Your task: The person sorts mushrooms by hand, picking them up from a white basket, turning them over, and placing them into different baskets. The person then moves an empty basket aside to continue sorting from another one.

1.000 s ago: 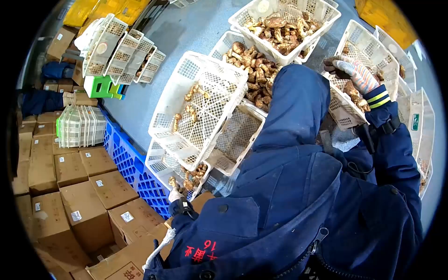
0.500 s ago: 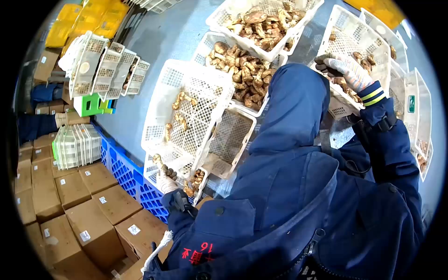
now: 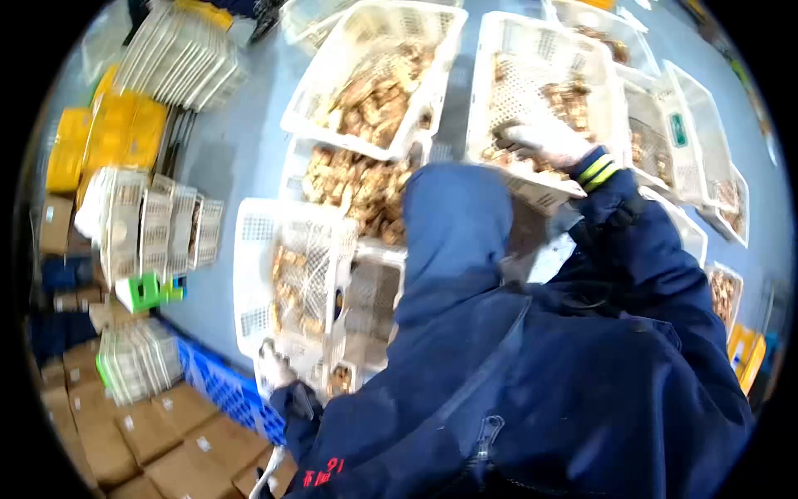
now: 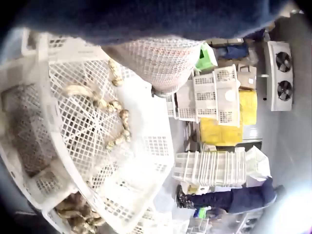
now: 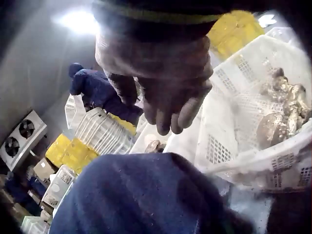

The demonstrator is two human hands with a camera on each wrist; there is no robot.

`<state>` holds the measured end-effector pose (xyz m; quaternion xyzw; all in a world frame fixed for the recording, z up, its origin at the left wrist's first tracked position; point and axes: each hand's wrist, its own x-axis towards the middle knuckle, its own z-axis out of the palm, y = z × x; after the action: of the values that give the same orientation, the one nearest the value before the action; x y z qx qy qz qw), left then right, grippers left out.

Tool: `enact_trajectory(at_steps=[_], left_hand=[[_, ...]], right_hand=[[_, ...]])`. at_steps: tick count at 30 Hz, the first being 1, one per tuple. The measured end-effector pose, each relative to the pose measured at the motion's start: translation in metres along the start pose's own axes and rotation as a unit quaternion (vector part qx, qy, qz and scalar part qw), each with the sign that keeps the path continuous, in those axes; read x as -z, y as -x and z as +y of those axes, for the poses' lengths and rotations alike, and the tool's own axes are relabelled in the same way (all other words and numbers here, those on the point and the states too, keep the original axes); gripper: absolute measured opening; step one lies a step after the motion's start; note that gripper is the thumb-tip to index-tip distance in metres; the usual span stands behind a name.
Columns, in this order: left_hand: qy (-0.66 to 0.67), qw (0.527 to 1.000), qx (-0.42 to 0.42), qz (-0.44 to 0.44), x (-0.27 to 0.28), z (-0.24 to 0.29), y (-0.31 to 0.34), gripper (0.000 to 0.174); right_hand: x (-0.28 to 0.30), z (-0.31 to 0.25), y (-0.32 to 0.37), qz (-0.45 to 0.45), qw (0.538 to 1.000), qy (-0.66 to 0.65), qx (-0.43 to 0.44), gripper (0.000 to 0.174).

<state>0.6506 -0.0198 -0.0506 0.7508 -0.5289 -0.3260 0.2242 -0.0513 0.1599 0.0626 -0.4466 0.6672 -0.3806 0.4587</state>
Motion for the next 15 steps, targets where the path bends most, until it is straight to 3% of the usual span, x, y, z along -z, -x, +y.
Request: enact_trajectory(at_steps=[1, 2, 4, 5, 6, 7, 8, 10, 11, 12, 14, 15], left_hand=[[0.059, 0.998, 0.028, 0.01, -0.011, 0.035, 0.002, 0.038], [0.152, 0.985, 0.069, 0.042, -0.018, 0.097, 0.028, 0.037], [0.229, 0.973, -0.017, -0.012, -0.032, 0.133, 0.023, 0.038], [0.225, 0.973, -0.035, -0.04, -0.04, 0.157, 0.018, 0.043], [0.225, 0.969, -0.069, -0.067, -0.053, 0.214, 0.046, 0.04], [0.195, 0.962, -0.153, -0.116, -0.065, 0.25, 0.061, 0.04], [0.163, 0.944, -0.235, -0.163, -0.079, 0.281, 0.074, 0.04], [0.231, 0.92, -0.203, -0.243, -0.108, 0.343, 0.087, 0.037], [0.242, 0.888, -0.253, -0.299, -0.13, 0.368, 0.093, 0.036], [0.212, 0.878, -0.299, -0.307, -0.156, 0.392, 0.105, 0.036], [0.247, 0.832, -0.324, -0.376, -0.215, 0.442, 0.136, 0.036], [0.189, 0.815, -0.395, -0.379, -0.249, 0.452, 0.134, 0.033]], right_hand=[[0.008, 0.006, -0.002, 0.03, 0.984, 0.151, 0.088, 0.029], [0.002, 0.035, 0.001, 0.067, 0.99, -0.126, 0.024, 0.03], [0.018, 0.028, 0.008, 0.079, 0.993, -0.064, 0.054, 0.031], [0.031, 0.052, 0.006, 0.119, 0.99, -0.078, 0.013, 0.031], [0.046, 0.079, 0.001, 0.157, 0.983, -0.093, -0.026, 0.03], [0.064, 0.091, -0.001, 0.163, 0.978, -0.08, -0.101, 0.033], [0.077, 0.114, -0.005, 0.199, 0.968, -0.144, -0.059, 0.035], [0.108, 0.121, -0.007, 0.226, 0.965, 0.111, -0.076, 0.037], [0.118, 0.14, -0.013, 0.26, 0.952, 0.144, -0.076, 0.039], [0.134, 0.135, -0.018, 0.128, 0.893, 0.429, -0.04, 0.043], [0.132, 0.128, -0.042, 0.219, 0.93, 0.271, -0.117, 0.045], [0.134, 0.142, -0.058, 0.237, 0.929, 0.273, -0.081, 0.047]])
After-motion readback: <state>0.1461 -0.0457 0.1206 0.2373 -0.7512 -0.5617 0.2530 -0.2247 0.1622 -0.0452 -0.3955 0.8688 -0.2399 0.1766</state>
